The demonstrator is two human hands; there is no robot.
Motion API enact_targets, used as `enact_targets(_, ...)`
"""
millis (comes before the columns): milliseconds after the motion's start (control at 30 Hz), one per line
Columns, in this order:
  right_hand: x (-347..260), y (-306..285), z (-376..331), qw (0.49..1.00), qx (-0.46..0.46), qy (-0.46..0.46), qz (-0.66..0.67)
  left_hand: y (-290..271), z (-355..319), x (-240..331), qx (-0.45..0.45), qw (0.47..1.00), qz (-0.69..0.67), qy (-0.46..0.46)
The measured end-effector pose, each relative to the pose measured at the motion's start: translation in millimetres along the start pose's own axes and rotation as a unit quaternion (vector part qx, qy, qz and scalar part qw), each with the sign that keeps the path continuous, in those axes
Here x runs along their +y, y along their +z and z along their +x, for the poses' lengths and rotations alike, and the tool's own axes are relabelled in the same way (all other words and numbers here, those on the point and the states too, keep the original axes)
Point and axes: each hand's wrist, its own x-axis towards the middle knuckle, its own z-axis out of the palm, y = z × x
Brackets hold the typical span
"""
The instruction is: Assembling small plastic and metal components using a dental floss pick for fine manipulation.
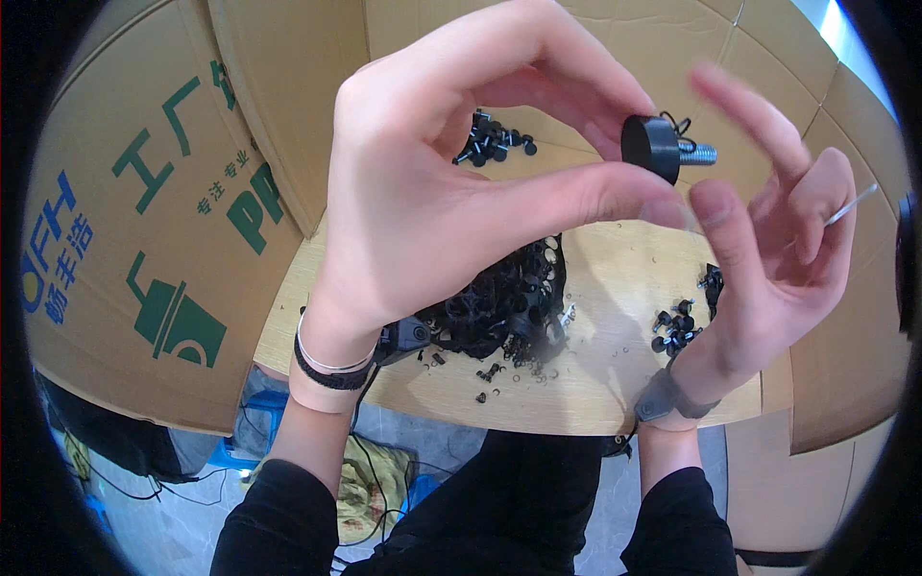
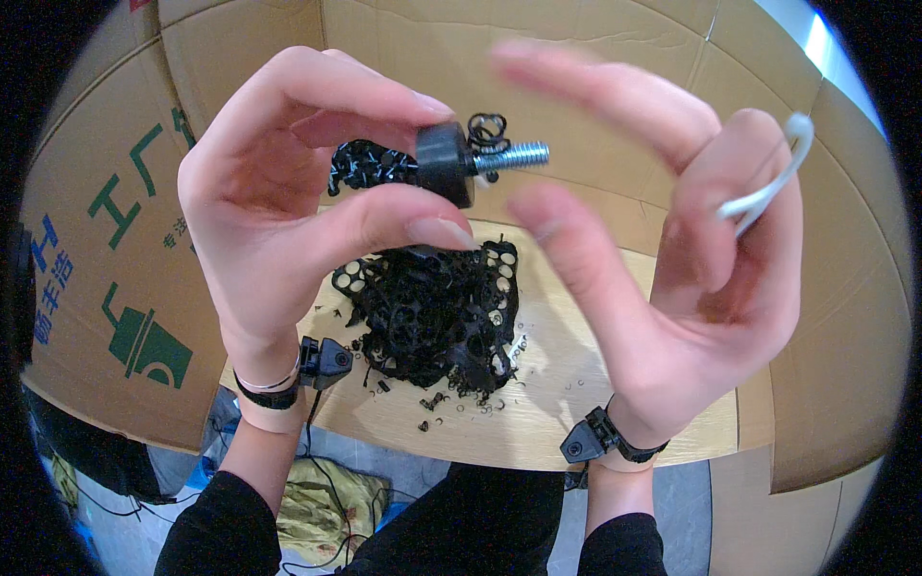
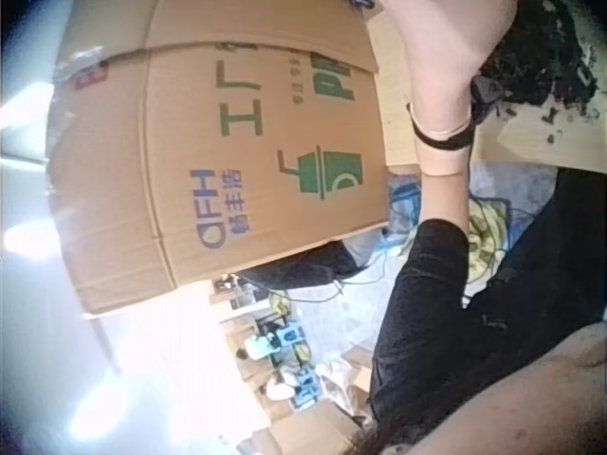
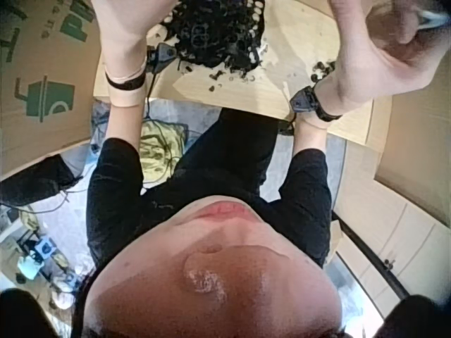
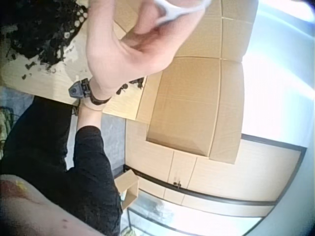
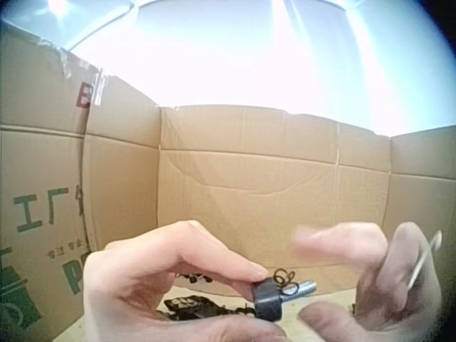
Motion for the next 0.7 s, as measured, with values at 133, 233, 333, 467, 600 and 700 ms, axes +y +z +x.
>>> enact_targets(133, -10.7, -3.7, -1.2, 0.987, -0.058, -0.017, -0.152, 1.4, 4.9, 6.0, 0.015, 0.992, -0.112, 0.049)
enact_targets(233, -13.8, -9.4, -6.3, 0.989, -0.036, 0.124, -0.075, -4.4, 12.1, 7.8, -0.111, 0.988, 0.053, 0.092)
enact_targets(333, -17.9, -8.8, -1.0, 0.959, -0.029, 0.282, 0.006, -10.1, 9.7, 5.3, -0.093, 0.977, 0.078, 0.173)
enact_targets(467, -4.8, -19.2, 3.9, 0.896, -0.072, 0.379, 0.219, -3.9, 11.0, 4.4, -0.059, 0.979, 0.039, 0.191)
enact_targets(600, 2.2, -17.7, 3.0, 0.86, -0.055, 0.401, 0.31, -0.6, 8.1, -0.3, 0.01, 0.988, 0.007, 0.154)
enact_targets(700, -13.2, -12.3, 0.1, 0.895, -0.054, 0.393, 0.204, 0.3, 11.6, -14.6, 0.07, 0.967, 0.106, 0.222)
